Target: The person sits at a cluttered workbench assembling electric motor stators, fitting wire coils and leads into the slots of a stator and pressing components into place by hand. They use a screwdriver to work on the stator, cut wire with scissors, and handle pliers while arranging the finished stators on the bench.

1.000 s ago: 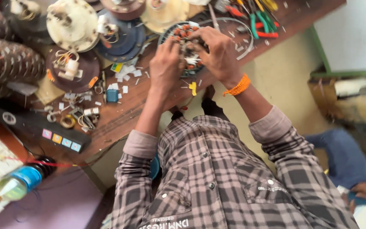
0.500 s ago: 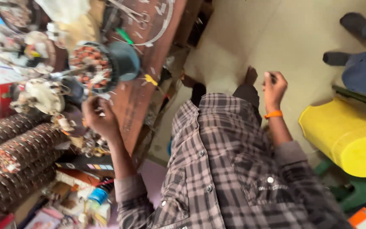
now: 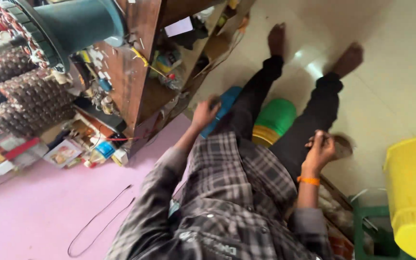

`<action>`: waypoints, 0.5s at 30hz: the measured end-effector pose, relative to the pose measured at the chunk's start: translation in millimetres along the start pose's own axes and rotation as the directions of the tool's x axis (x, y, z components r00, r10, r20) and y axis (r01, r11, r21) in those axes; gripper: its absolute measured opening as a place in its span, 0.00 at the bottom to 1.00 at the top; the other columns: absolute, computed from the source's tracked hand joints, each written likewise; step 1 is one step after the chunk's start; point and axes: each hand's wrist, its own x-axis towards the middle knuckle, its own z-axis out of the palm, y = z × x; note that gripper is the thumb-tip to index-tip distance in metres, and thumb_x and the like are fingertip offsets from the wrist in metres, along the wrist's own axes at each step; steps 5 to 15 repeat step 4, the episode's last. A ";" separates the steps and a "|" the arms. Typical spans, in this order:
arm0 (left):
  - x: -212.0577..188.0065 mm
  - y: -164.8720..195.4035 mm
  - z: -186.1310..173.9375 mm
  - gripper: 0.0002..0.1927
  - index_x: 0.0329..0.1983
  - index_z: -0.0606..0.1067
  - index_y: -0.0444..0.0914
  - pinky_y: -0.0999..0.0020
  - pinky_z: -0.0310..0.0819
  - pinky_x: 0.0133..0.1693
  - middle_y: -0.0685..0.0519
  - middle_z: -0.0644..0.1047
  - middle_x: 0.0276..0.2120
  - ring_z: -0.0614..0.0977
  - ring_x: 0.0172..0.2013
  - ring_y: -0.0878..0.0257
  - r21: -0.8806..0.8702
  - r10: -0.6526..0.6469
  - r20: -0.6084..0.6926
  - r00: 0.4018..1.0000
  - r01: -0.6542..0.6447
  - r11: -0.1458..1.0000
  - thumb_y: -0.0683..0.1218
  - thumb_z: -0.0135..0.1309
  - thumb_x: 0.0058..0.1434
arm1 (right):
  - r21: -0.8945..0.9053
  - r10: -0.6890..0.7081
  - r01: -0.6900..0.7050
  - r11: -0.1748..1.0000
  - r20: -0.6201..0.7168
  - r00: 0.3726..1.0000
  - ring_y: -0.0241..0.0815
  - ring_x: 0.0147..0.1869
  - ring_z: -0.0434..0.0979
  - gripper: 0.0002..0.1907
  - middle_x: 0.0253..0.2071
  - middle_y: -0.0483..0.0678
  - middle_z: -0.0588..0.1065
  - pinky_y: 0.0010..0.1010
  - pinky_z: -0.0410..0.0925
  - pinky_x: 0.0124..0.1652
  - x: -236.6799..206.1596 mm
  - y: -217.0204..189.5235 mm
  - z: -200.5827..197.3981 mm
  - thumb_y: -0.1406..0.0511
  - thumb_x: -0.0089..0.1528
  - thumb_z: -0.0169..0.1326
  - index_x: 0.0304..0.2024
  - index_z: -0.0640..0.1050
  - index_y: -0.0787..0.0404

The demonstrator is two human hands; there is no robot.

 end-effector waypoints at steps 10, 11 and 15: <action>96.9 -31.3 -13.2 0.18 0.56 0.74 0.41 0.52 0.78 0.49 0.40 0.80 0.47 0.83 0.46 0.47 -0.040 0.009 -0.454 0.891 -0.030 0.999 0.49 0.56 0.64 | -0.295 -0.061 0.075 0.952 0.059 0.996 0.33 0.35 0.76 0.08 0.38 0.49 0.78 0.21 0.69 0.32 -9.5 6.6 19.4 0.65 0.74 0.56 0.46 0.77 0.64; 96.9 -31.3 -13.2 0.18 0.56 0.74 0.41 0.52 0.78 0.49 0.40 0.80 0.47 0.83 0.46 0.47 -0.040 0.009 -0.454 0.891 -0.030 0.999 0.49 0.56 0.64 | -0.295 -0.061 0.075 0.952 0.059 0.996 0.33 0.35 0.76 0.08 0.38 0.49 0.78 0.21 0.69 0.32 -9.5 6.6 19.4 0.65 0.74 0.56 0.46 0.77 0.64; 96.9 -31.3 -13.2 0.18 0.56 0.74 0.41 0.52 0.78 0.49 0.40 0.80 0.47 0.83 0.46 0.47 -0.040 0.009 -0.454 0.891 -0.030 0.999 0.49 0.56 0.64 | -0.295 -0.061 0.075 0.952 0.059 0.996 0.33 0.35 0.76 0.08 0.38 0.49 0.78 0.21 0.69 0.32 -9.5 6.6 19.4 0.65 0.74 0.56 0.46 0.77 0.64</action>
